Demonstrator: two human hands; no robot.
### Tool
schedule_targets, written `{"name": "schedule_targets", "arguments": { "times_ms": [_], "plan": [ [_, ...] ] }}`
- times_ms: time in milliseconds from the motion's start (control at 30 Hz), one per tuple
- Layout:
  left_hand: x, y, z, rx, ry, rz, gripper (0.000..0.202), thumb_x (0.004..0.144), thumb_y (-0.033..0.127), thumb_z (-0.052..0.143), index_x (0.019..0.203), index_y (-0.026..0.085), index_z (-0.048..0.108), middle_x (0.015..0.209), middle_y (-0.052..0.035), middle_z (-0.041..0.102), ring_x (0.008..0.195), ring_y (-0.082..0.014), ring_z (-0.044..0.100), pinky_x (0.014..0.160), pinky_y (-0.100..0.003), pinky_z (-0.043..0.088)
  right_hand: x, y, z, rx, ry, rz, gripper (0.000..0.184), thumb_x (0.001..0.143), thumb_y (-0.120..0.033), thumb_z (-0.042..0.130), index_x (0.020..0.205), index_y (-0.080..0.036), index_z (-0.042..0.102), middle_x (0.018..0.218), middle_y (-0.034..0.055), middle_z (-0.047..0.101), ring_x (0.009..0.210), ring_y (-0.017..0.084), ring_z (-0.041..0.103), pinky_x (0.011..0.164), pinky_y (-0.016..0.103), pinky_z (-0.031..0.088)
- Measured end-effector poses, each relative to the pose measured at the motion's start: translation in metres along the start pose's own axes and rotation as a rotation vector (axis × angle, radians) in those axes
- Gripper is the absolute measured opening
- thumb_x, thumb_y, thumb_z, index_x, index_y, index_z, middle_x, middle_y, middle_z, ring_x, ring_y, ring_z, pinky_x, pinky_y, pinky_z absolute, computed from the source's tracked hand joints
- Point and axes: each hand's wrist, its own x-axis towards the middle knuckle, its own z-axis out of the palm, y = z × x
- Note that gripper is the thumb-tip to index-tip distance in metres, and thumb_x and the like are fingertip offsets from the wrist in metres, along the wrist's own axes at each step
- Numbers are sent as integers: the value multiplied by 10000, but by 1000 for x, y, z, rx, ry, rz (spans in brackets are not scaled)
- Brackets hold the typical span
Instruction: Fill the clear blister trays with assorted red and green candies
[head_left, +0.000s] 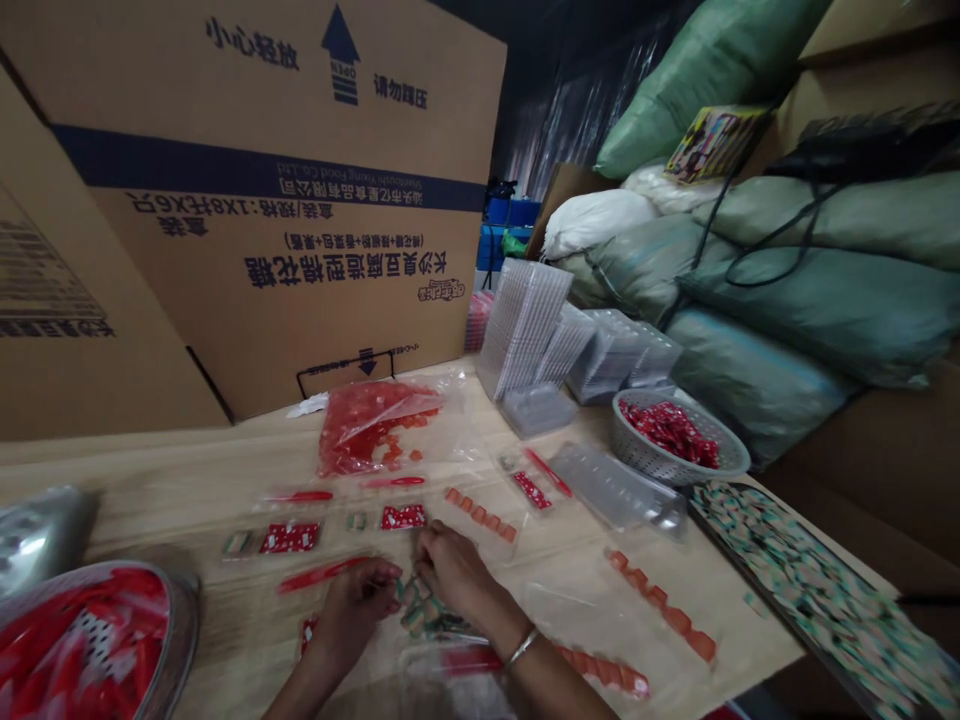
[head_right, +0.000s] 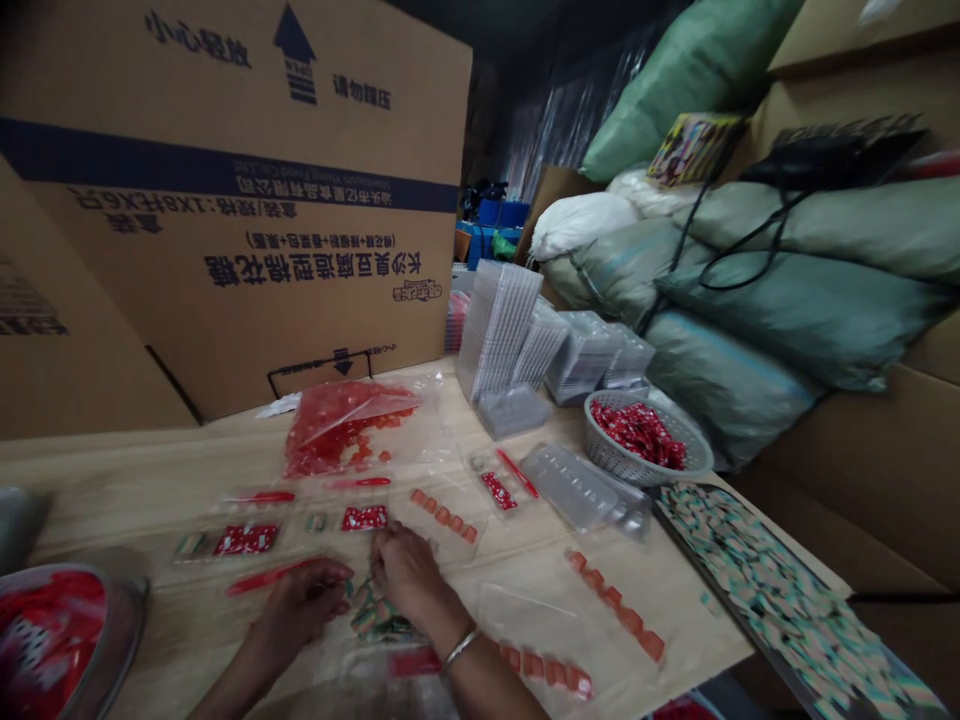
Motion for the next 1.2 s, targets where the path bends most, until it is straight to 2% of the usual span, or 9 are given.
{"name": "schedule_targets", "arguments": {
  "times_ms": [133,233,333,467,633,733,833,1033,1200],
  "plan": [
    [0,2,-2,-12,19,13,210,436,321,729,579,197,640,540,54,592,532,-138,556,555,-278,496,-10,-7,-5,140,-16,-26,215,748,12,546,795,-175,642,767,-3,645,751,146,628,671,218,447],
    [-1,2,-3,5,-40,-16,231,475,356,754,602,179,677,582,17,657,566,-148,585,578,-271,487,-16,-12,-1,252,-49,-29,218,748,14,560,786,-179,655,708,-38,654,684,111,633,595,170,441],
    [-2,-2,-5,28,-98,-28,313,532,434,752,695,167,731,634,-19,702,599,-160,603,571,-257,459,-15,-12,7,301,-29,-2,198,735,12,576,760,-170,648,714,-36,666,702,115,648,611,177,458],
    [1,-14,-10,39,-96,20,301,479,407,793,656,171,732,585,-8,681,580,-158,585,573,-261,446,-9,-3,13,291,-25,40,118,818,-79,537,829,-151,630,675,-19,656,616,127,654,559,203,476],
    [2,-22,-17,-3,24,64,341,488,409,793,735,190,708,587,34,636,560,-149,587,598,-288,485,-13,0,15,151,-35,10,133,739,-44,583,723,-167,629,804,41,671,825,206,651,754,301,479],
    [-2,-19,-22,-19,39,84,323,527,402,784,759,201,681,664,33,653,573,-143,603,598,-286,499,-19,-6,19,102,-77,-41,132,686,-46,629,700,-176,614,889,66,666,921,243,617,836,334,449],
    [-7,-15,-25,-2,27,91,260,509,343,797,671,182,674,592,30,638,514,-129,570,513,-242,437,-21,-11,18,119,-94,-62,150,702,-30,594,736,-175,613,884,63,661,890,229,610,830,333,443],
    [-13,-3,-14,-6,7,87,192,485,305,794,586,177,692,481,46,589,454,-97,460,455,-210,337,-19,-19,6,325,-84,7,163,773,-42,547,814,-180,624,704,-33,638,662,122,614,595,191,450],
    [-22,11,-4,-45,-95,52,264,503,418,803,622,194,731,578,3,676,597,-160,580,572,-246,451,-23,-29,15,402,1,77,147,740,-41,571,762,-163,651,700,-23,659,645,114,618,586,180,457]
  ]
}}
